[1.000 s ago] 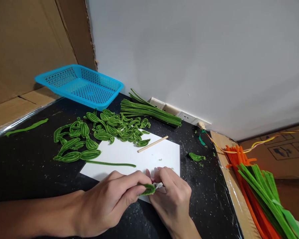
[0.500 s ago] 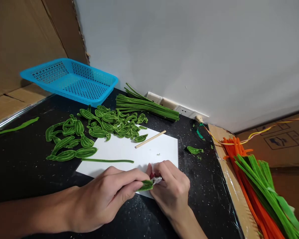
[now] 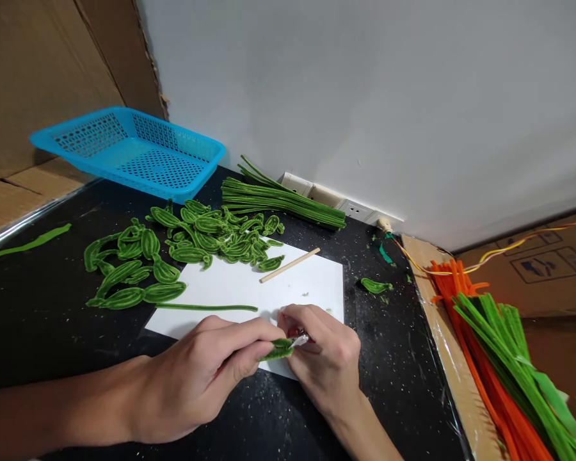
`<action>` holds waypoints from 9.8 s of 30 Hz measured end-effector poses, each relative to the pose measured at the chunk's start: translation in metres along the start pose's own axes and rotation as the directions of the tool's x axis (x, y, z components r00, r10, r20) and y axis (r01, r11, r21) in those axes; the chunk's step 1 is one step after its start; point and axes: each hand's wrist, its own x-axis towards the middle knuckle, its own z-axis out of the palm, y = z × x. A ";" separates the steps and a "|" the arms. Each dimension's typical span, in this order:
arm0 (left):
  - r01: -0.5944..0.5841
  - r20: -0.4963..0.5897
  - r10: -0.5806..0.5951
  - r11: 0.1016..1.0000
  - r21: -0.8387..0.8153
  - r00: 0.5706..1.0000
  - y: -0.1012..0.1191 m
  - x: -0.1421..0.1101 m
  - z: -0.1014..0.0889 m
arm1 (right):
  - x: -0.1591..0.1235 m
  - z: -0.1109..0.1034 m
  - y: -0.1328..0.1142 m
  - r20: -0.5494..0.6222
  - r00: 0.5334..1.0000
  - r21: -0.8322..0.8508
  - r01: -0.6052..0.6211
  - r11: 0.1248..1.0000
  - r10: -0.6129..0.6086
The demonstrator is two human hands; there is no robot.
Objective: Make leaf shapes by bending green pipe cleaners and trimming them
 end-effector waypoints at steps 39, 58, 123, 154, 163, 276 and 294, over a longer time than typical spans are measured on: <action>-0.116 0.052 0.113 0.992 0.052 0.992 -0.001 0.002 -0.002 | 0.005 0.002 -0.002 0.061 0.995 0.205 -0.090 0.975 0.079; -0.113 -0.006 0.113 0.993 -0.035 0.994 -0.002 0.000 -0.002 | 0.003 0.009 -0.005 0.021 0.998 0.223 -0.055 0.973 0.052; 0.147 0.067 -0.135 0.960 -0.239 0.989 0.001 0.005 -0.008 | 0.001 -0.001 0.002 -0.016 1.000 -0.014 -0.009 1.000 0.009; 0.047 0.095 -0.038 0.994 -0.095 0.995 -0.009 0.007 -0.014 | 0.004 0.001 0.007 0.048 0.999 0.223 -0.018 0.975 0.008; 0.195 0.078 -0.179 0.924 -0.329 0.981 -0.009 0.008 -0.012 | 0.010 -0.005 0.007 -0.018 0.982 0.208 -0.182 0.961 0.190; 0.423 0.084 -0.507 0.605 -0.675 0.858 -0.008 0.024 -0.011 | 0.004 -0.019 0.014 -0.033 0.948 -0.191 0.306 0.933 -0.318; 0.392 0.051 -0.445 0.721 -0.572 0.894 -0.008 0.023 -0.003 | -0.009 -0.010 0.010 -0.140 0.861 -0.198 0.460 0.866 -0.489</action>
